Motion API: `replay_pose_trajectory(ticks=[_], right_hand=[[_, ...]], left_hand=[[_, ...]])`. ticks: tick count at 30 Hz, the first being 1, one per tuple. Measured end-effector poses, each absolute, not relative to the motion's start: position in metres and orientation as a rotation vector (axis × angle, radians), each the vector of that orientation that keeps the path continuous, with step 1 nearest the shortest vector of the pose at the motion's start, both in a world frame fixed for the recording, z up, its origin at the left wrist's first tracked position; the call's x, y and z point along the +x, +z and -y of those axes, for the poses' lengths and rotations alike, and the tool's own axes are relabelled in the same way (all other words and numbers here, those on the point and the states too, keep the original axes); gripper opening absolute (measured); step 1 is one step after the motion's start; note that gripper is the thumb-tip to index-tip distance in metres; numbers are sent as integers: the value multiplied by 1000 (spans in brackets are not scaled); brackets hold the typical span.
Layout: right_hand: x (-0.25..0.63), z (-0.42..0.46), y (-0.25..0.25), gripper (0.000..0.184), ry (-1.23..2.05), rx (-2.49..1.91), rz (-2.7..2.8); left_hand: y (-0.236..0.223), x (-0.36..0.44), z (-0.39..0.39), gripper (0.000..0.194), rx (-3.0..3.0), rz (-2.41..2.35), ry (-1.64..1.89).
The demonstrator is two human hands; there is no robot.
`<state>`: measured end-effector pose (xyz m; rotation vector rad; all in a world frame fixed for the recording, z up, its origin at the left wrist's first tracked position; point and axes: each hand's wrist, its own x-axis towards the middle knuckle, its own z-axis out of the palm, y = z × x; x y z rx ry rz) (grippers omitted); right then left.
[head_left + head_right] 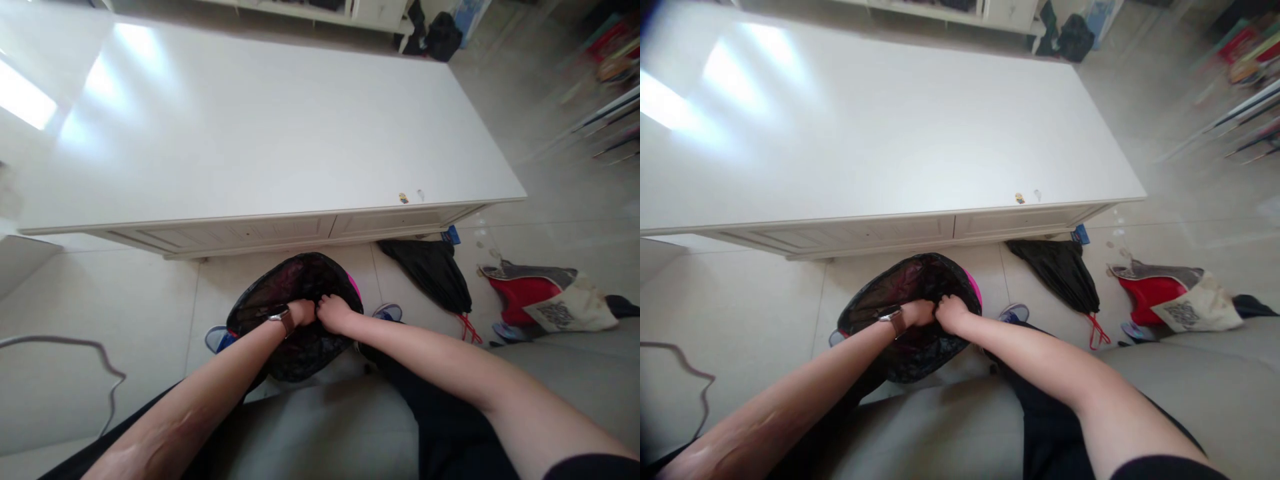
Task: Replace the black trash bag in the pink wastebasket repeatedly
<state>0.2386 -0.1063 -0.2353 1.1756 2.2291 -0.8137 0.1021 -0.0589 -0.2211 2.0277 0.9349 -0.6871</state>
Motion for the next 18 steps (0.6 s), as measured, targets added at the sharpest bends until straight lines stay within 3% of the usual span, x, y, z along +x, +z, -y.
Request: replay_pose_trajectory(ticks=[3, 5, 7, 10, 14, 18], right_hand=[[276, 109, -187, 30, -593, 1105, -2583], [302, 104, -172, 30, -465, 1316, -2651], [324, 95, -174, 30, -604, 1788, -2503], [347, 76, -196, 29, -989, 2357, -2132], [361, 50, -230, 21, -1229, 2518, -1927], [365, 32, -259, 23, -1415, 2601, -1785]], left_hand=[[-181, 77, 46, 15, 2068, -1102, -568], [-163, 50, 39, 23, 2130, -1281, -399], [-161, 21, 32, 37, 2123, -1596, -148], [-182, -11, 22, 62, 1647, -1951, 193], [-221, -29, 9, 40, 1233, -1705, 259], [-252, -26, -2, 53, 1081, -1465, 346]])
